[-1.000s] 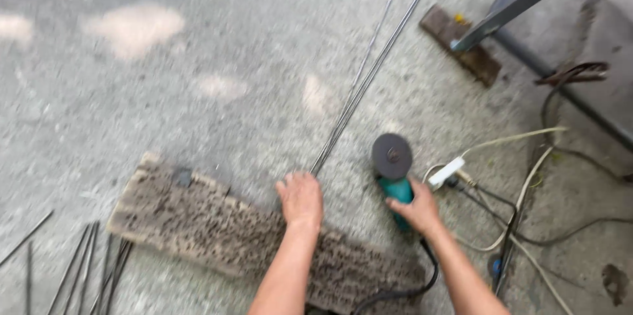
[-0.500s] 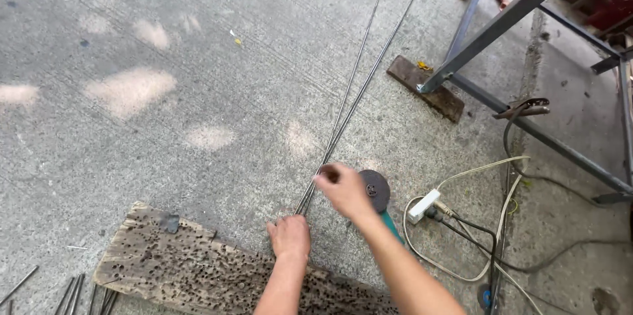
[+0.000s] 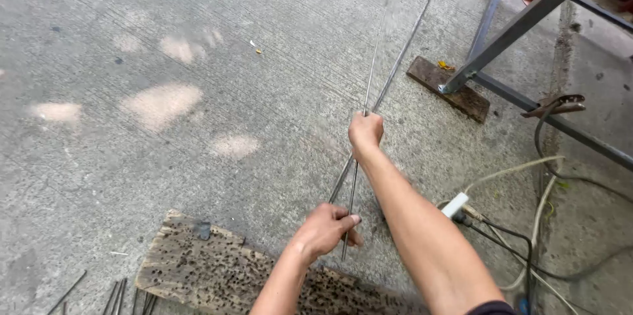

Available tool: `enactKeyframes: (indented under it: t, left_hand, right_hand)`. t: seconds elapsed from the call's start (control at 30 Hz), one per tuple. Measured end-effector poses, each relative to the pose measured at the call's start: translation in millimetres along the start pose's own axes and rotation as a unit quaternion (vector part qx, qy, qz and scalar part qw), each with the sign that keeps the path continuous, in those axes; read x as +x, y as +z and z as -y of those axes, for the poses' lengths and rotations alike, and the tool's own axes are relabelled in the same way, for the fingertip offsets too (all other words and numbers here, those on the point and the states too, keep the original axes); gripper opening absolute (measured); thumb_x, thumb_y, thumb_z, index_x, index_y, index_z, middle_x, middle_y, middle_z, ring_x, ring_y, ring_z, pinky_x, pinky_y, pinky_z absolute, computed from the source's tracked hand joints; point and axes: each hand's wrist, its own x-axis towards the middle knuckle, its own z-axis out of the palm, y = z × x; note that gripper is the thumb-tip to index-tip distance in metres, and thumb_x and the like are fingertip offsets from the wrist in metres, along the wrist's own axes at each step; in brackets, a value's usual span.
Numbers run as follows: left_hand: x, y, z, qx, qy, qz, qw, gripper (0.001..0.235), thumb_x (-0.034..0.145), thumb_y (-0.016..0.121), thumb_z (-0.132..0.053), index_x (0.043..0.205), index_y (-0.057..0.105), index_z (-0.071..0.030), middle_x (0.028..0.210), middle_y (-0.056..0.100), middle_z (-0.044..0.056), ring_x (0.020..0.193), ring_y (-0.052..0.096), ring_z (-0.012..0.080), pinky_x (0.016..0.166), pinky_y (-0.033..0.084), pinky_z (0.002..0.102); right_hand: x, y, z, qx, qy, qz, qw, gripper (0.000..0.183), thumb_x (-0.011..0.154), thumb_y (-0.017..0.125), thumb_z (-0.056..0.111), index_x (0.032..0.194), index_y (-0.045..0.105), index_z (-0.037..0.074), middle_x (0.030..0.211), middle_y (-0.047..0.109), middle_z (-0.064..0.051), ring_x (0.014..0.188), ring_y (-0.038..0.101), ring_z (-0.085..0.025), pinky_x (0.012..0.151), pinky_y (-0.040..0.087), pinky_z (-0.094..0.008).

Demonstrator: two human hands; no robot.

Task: Cutting metal rods to specific lengths using a handheld angle grinder on a fabrication floor

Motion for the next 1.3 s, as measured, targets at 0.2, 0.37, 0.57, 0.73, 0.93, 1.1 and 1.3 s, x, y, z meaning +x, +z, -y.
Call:
enactKeyframes:
  t: [0.2, 0.37, 0.57, 0.73, 0.93, 1.1, 1.3]
  left_hand:
    - [-39.4, 0.6, -21.1, 0.141, 0.058, -0.078, 0.985, 0.023, 0.098, 0.073, -0.031, 0.086, 0.084, -0.014, 0.055, 0.061, -0.002, 0.045, 0.043, 0.0079, 0.047, 0.037, 0.024]
    - [-33.8, 9.8, 81.5, 0.341, 0.129, -0.141, 0.92, 0.021, 0.084, 0.071, -0.028, 0.079, 0.075, -0.008, 0.076, 0.073, 0.014, 0.072, 0.066, 0.0417, 0.074, 0.052, 0.049]
    - [-83.1, -3.3, 103.8, 0.364, -0.067, -0.082, 0.926, 0.012, 0.094, 0.073, -0.024, 0.095, 0.077, -0.012, 0.088, 0.077, 0.009, 0.085, 0.076, 0.0226, 0.098, 0.057, 0.047]
    - [-105.1, -29.4, 93.4, 0.42, -0.084, -0.05, 0.902, 0.022, 0.09, 0.079, -0.037, 0.086, 0.079, -0.016, 0.083, 0.078, 0.006, 0.078, 0.077, 0.0176, 0.086, 0.062, 0.04]
    - [-118.6, -59.2, 109.6, -0.123, -0.134, -0.091, 0.979, 0.038, 0.097, 0.063, 0.0, 0.135, 0.065, -0.001, 0.081, 0.077, 0.016, 0.073, 0.077, 0.0225, 0.074, 0.07, 0.031]
    - [-94.0, -31.5, 108.5, -0.129, -0.128, -0.044, 0.982, 0.036, 0.107, 0.059, -0.035, 0.093, 0.066, -0.002, 0.057, 0.053, 0.006, 0.042, 0.043, 0.0144, 0.039, 0.033, 0.029]
    - [-64.1, 23.4, 111.5, -0.251, -0.183, -0.029, 0.95, 0.071, 0.108, 0.025, -0.059, 0.105, 0.072, -0.006, 0.052, 0.03, -0.004, 0.037, 0.023, 0.0087, 0.038, 0.016, 0.027]
  right_hand:
    - [-93.8, -120.3, 134.3, 0.369, -0.097, 0.143, 0.913, 0.018, 0.102, 0.062, 0.021, 0.098, 0.066, 0.004, 0.056, 0.049, 0.004, 0.037, 0.04, -0.006, 0.027, 0.03, -0.02]
    - [-108.1, -102.0, 20.9, 0.551, 0.062, 0.213, 0.805, 0.025, 0.109, 0.052, 0.033, 0.092, 0.055, 0.015, 0.062, 0.037, 0.007, 0.046, 0.029, -0.005, 0.035, 0.023, -0.021]
    - [-134.0, -31.8, -39.6, 0.527, 0.191, 0.276, 0.781, 0.031, 0.109, 0.05, 0.036, 0.095, 0.054, 0.009, 0.06, 0.039, 0.006, 0.044, 0.032, -0.006, 0.035, 0.027, -0.023]
    - [-170.6, -10.0, 3.3, 0.525, 0.29, 0.258, 0.757, 0.042, 0.108, 0.054, 0.046, 0.082, 0.05, 0.013, 0.053, 0.034, 0.009, 0.038, 0.027, -0.005, 0.029, 0.02, -0.022]
    - [-204.6, -4.7, 19.0, 0.556, 0.224, 0.327, 0.731, 0.045, 0.113, 0.041, 0.046, 0.077, 0.042, 0.017, 0.051, 0.03, 0.009, 0.038, 0.025, -0.007, 0.03, 0.022, -0.025]
    - [-165.4, 17.6, -49.9, 0.479, 0.287, 0.297, 0.774, 0.03, 0.107, 0.055, 0.033, 0.088, 0.053, 0.01, 0.058, 0.033, 0.005, 0.044, 0.027, -0.006, 0.036, 0.02, -0.023]
    - [-110.1, -9.5, 21.6, 0.327, 0.205, 0.134, 0.913, 0.022, 0.102, 0.041, -0.004, 0.085, 0.054, 0.001, 0.075, 0.051, -0.008, 0.048, 0.044, -0.011, 0.036, 0.035, -0.018]
